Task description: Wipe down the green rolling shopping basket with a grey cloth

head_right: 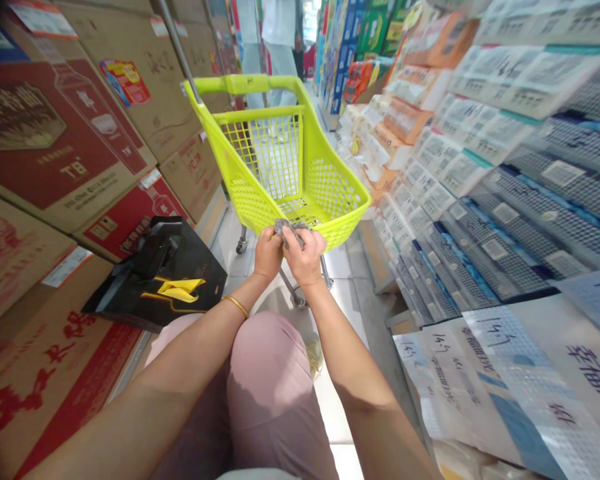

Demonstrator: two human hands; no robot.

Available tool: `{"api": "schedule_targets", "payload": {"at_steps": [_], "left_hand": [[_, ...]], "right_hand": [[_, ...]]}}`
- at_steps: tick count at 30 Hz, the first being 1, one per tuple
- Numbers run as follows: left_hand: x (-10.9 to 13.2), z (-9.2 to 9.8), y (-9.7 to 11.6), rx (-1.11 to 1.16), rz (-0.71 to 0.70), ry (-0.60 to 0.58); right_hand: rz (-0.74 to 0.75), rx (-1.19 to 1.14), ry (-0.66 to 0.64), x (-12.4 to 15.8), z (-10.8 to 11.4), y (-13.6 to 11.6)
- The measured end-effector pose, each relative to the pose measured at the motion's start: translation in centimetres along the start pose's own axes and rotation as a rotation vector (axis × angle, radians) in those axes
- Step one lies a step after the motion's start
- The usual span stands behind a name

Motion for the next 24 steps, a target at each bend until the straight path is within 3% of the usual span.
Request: {"api": "schedule_targets", "payload": {"at_steps": [4,10,15,20,24], "left_hand": [[0.1,0.3,-0.3,0.022,0.017,0.015],[0.0,0.4,-0.5,0.032,0.028,0.033],[-0.1,0.2,-0.6,0.016,0.055,0.027],[0.0,0.4,-0.5,0.020,0.039,0.029],[0.0,0.5,-0.3,0.021,0.034,0.047]], "right_hand": [[0.045,0.030,-0.100,1.6,-1.1,0.6],[0.048,0.062,-0.134,5.5,-2.5,1.3],[0.054,0.037,-0.264,7.5,-2.9,1.2],[-0.060,-0.018,-0.234,5.1,-2.3,0.9],[-0.035,-0.022,-0.172,1.6,-1.6,0.2]]}}
Point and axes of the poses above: each hand's wrist, its own x-axis away from the middle knuckle, its own z-axis out of the back of the hand, y = z × x, the point moved 2 cm from there along -x, towards the middle knuckle, and after that the axes turned 4 degrees about -z, right-handed, at the moved point
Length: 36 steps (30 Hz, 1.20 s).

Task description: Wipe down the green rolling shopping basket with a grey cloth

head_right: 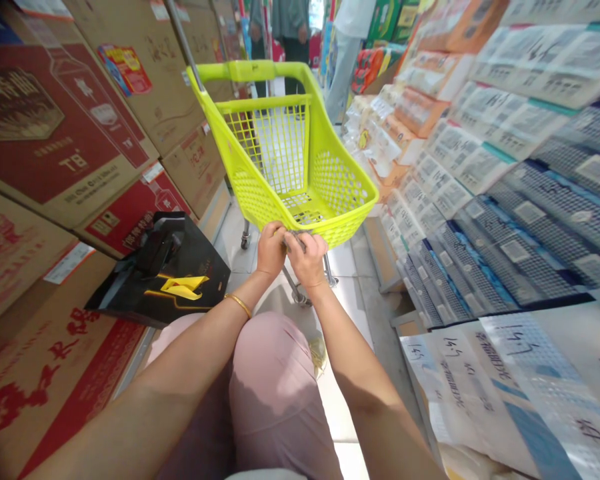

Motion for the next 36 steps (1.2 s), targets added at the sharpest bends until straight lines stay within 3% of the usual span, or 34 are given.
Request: {"api": "schedule_targets", "payload": {"at_steps": [3,7,13,17,19,26,32,36], "left_hand": [[0.0,0.0,0.0,0.029,0.014,-0.007],[0.0,0.0,-0.1,0.030,0.010,-0.008],[-0.1,0.0,-0.2,0.009,-0.024,-0.009],[-0.2,-0.1,-0.4,0.021,-0.035,-0.004],[-0.2,-0.2,-0.5,0.021,-0.040,-0.003],[-0.2,-0.4,-0.5,-0.046,-0.022,0.007],[0.0,-0.2,-0.3,-0.021,-0.049,0.016],[0.0,-0.1,-0.3,0.005,-0.039,0.017]], "right_hand": [[0.052,0.036,0.069,-1.1,0.5,-0.5],[0.074,0.084,0.120,-0.5,0.2,-0.2],[0.023,0.018,0.012,0.6,-0.9,0.7],[0.048,0.037,0.069,1.0,-1.1,0.8],[0.063,0.073,0.074,1.9,-1.2,0.8],[0.075,0.188,-0.085,6.2,-1.8,0.9],[0.026,0.126,0.070,2.0,-0.6,-0.2],[0.024,0.085,0.069,-0.1,0.0,-0.8]]}}
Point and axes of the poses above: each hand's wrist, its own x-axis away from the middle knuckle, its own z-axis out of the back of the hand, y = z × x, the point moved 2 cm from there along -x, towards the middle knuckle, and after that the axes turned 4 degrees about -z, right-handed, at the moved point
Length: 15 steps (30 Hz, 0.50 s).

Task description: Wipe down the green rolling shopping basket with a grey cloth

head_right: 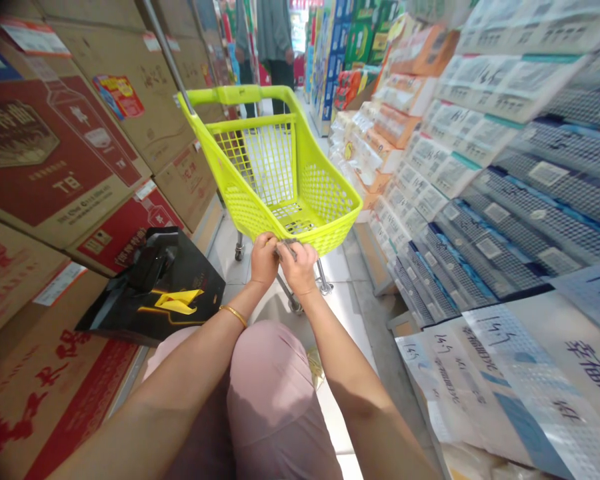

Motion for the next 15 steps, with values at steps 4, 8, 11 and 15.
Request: {"api": "schedule_targets", "payload": {"at_steps": [4,8,11,15], "left_hand": [[0.0,0.0,0.0,-0.019,-0.021,0.019],[-0.1,0.0,-0.1,-0.015,-0.027,0.022],[-0.2,-0.1,-0.2,0.006,-0.011,0.007],[-0.3,-0.3,-0.3,0.008,0.002,-0.001]], "right_hand": [[-0.012,0.012,-0.003,0.5,-0.4,0.2],[-0.004,0.031,-0.026,1.6,-1.1,0.7],[-0.004,0.034,-0.065,2.2,-1.4,1.0],[-0.041,0.051,-0.130,3.0,-1.7,1.2]]}}
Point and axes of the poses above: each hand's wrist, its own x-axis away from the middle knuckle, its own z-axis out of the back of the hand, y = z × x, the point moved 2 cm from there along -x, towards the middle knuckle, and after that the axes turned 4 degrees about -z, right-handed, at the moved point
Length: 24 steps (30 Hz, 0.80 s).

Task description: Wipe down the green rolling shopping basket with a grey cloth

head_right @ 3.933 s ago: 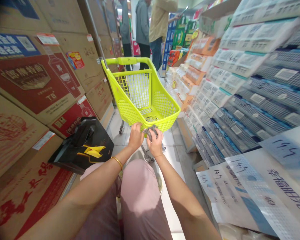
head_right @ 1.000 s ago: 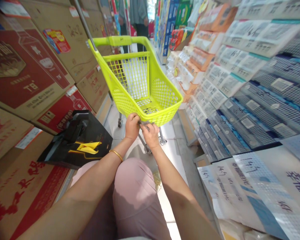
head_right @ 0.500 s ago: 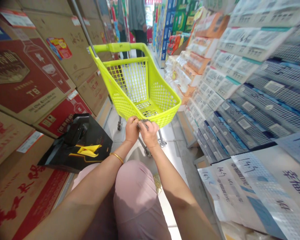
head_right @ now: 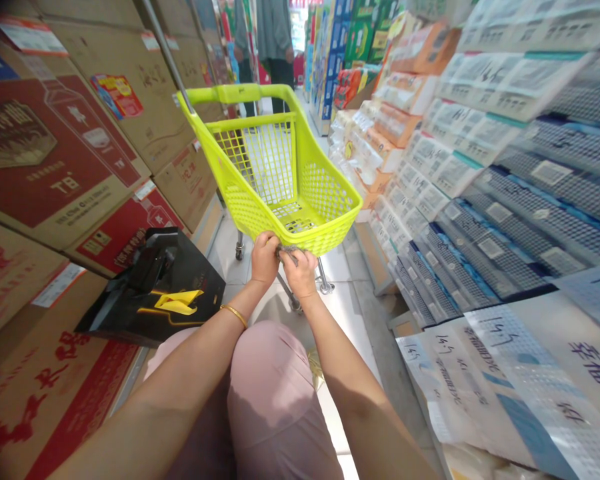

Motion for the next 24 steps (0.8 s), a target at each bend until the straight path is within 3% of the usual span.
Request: {"api": "schedule_targets", "payload": {"at_steps": [8,17,20,24], "left_hand": [[-0.1,-0.4,-0.3,-0.026,0.026,-0.007],[0.0,0.0,0.0,0.011,0.021,-0.019],[0.0,0.2,0.0,0.014,0.034,-0.038],[-0.2,0.1,-0.1,-0.003,0.048,-0.052]], "right_hand": [[0.097,0.038,-0.029,2.0,0.1,0.0],[0.085,0.018,0.218,-3.5,2.6,-1.6],[0.049,-0.006,0.119,-2.7,2.0,-1.2],[-0.054,-0.051,-0.168,-0.3,0.7,0.0]]}}
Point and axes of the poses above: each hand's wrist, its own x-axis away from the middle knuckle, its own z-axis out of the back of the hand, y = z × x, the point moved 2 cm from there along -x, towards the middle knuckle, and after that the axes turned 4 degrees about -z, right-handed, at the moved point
